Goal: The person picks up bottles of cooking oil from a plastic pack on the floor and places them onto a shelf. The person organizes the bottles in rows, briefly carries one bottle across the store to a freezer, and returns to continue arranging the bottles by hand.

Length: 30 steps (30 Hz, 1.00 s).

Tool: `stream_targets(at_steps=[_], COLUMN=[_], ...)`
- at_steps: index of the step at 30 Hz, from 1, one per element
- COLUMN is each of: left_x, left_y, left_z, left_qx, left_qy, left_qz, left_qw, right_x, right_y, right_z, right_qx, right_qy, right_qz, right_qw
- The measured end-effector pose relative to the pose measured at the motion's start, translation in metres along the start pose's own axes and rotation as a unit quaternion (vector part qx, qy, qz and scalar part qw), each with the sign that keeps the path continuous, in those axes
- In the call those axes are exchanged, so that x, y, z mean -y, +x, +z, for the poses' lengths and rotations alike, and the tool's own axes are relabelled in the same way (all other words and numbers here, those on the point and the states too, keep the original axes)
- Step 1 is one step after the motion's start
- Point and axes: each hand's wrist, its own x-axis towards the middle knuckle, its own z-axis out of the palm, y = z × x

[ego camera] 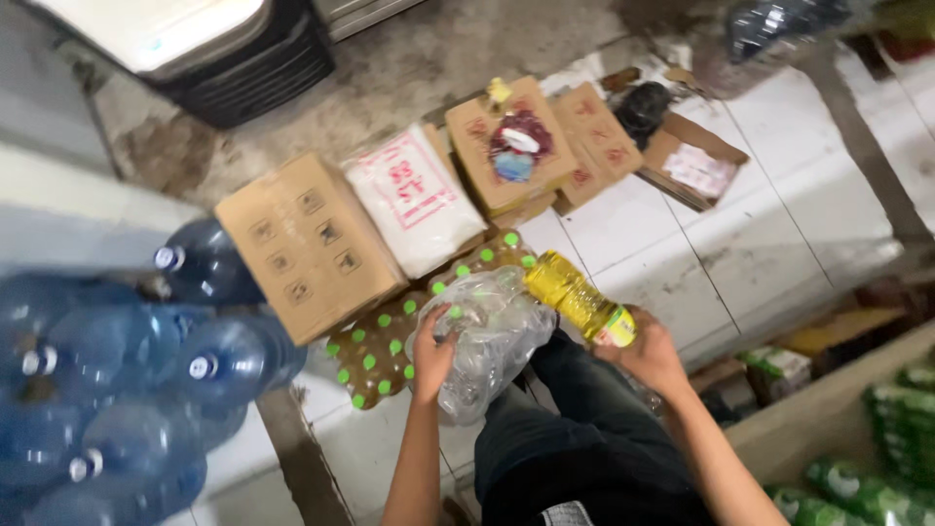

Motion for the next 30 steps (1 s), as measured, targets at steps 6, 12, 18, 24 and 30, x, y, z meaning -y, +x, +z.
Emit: stream_targets(at_steps=[6, 12, 18, 24, 30], left_x=[-0.078, -0.125, -0.151, -0.214, -0.251], left_y=[0.030, 0.054, 0.108, 0.174, 0.234], left_z=[0.044, 0.146, 0.301, 0.419, 0.463], left_qx=[0.096, 0.138, 0.212, 0.181, 0.099], left_qy=[-0.013, 0.006, -0.029, -0.022, -0.014], left_qz=[0.043, 0.158, 0.141, 0.210, 0.247], left_qw=[0.994, 0.978, 0.967, 0.961, 0.964], right_x=[-0.013, -0.065, -0.143, -0.159, -0.173], right_y=[-0.019, 0.015, 0.095, 0.151, 0.173], right_z=[-0.054, -0.104, -0.177, -0.278, -0.330], right_qx=[-0.057, -0.090, -0.116, -0.152, -0.179], right_qy=[0.114, 0.171, 0.132, 0.048, 0.050], right_qz=[0.210, 0.227, 0.165, 0.165, 0.208], right_qw=[0.969, 0.955, 0.971, 0.973, 0.960])
